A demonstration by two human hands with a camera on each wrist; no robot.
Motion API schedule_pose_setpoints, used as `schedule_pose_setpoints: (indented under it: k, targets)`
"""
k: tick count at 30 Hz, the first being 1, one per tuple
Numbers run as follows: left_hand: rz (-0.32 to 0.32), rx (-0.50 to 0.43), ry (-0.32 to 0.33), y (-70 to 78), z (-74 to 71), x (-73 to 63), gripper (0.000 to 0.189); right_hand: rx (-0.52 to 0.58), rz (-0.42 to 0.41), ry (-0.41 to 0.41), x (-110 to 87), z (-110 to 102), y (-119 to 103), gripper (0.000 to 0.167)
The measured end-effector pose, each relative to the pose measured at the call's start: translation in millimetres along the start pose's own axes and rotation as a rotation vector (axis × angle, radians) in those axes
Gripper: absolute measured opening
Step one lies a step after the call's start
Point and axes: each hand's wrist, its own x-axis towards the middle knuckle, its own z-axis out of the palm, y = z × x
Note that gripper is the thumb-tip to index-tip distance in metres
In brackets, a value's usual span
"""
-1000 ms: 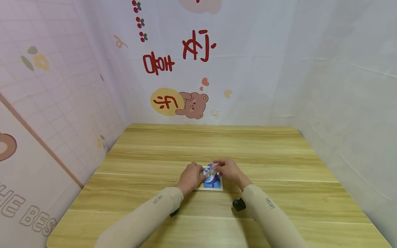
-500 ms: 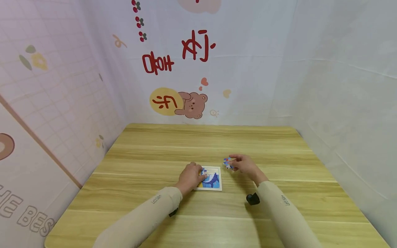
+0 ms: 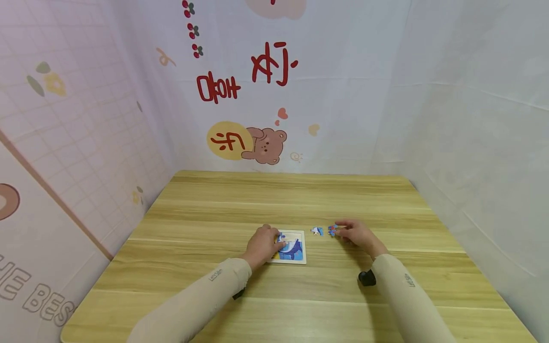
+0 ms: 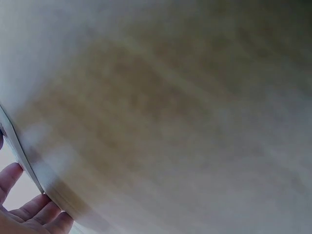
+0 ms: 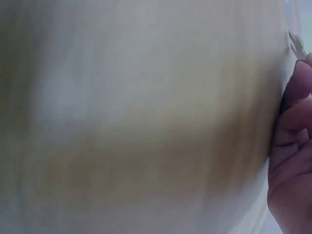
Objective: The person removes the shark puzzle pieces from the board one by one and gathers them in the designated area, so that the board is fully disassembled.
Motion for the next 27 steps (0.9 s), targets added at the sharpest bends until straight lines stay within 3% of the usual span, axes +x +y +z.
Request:
schedule_pose_setpoints:
  k: [27]
  targets:
    - [-0.005, 0.000, -0.010, 0.6, 0.1, 1.2, 0.039, -0.063, 0.049, 0.015, -0.7, 3.4, 0.0, 0.047]
